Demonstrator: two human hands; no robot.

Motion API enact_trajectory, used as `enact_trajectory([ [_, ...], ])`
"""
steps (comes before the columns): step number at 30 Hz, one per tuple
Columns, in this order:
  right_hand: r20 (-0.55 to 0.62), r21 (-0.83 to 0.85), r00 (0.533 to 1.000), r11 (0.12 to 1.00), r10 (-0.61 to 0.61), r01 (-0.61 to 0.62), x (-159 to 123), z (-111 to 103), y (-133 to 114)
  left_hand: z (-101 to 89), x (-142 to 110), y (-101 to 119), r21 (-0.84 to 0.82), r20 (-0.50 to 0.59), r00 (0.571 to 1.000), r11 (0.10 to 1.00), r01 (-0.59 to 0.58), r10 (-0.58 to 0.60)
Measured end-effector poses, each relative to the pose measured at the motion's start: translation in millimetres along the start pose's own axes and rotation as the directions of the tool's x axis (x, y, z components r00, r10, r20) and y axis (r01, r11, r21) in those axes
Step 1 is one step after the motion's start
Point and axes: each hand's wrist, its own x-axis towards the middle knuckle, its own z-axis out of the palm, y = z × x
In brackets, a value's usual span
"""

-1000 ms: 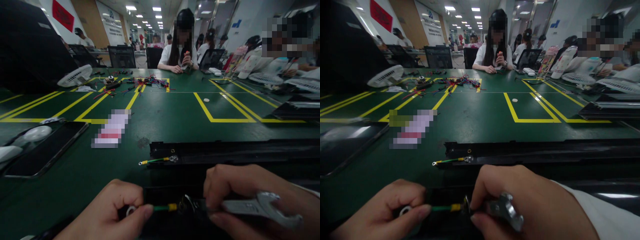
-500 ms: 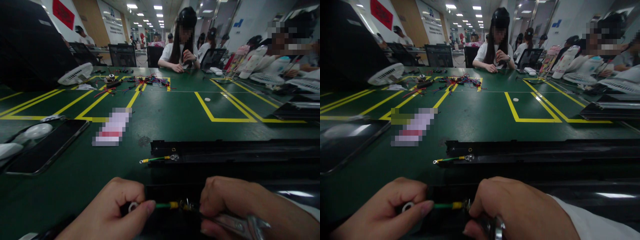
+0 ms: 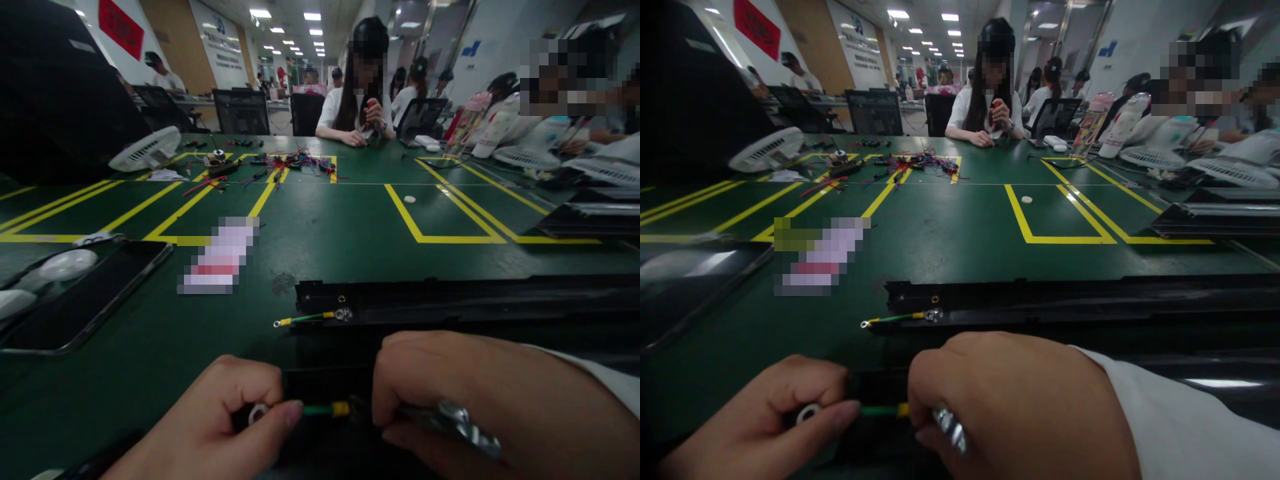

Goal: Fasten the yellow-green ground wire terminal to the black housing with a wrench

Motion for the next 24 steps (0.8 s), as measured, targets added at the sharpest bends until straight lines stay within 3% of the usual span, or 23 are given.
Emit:
enact_trajectory([
  [3,-0.029,0.096,1.000,0.995,0.003,-0.001,-5,-1,4,0.4,1,-1,0.015,0.005,1.000,1.000,-0.001,0.000],
  [7,-0.240,0.268,0.967,0.963,0.088,-0.021,-23,8,14,3.7,1,-4,0.023,-0.033,0.999,1.000,-0.006,0.006],
  [8,-0.108,0.248,0.976,0.955,0.191,-0.160,-27,12,16,4.5,0,-5,0.027,-0.041,0.999,1.000,-0.002,0.004],
  [11,0.035,0.205,0.975,0.953,0.221,-0.223,-33,22,19,5.5,-1,-5,0.036,-0.051,0.999,0.999,0.005,-0.004],
  [17,-0.077,0.231,0.987,0.965,0.143,-0.122,-24,25,13,1.4,3,-1,0.055,-0.001,1.000,0.998,0.002,-0.002],
  [24,0.001,0.099,0.985,0.980,0.173,-0.172,-15,19,7,5.8,0,-3,0.038,-0.043,0.999,0.999,0.018,-0.016],
])
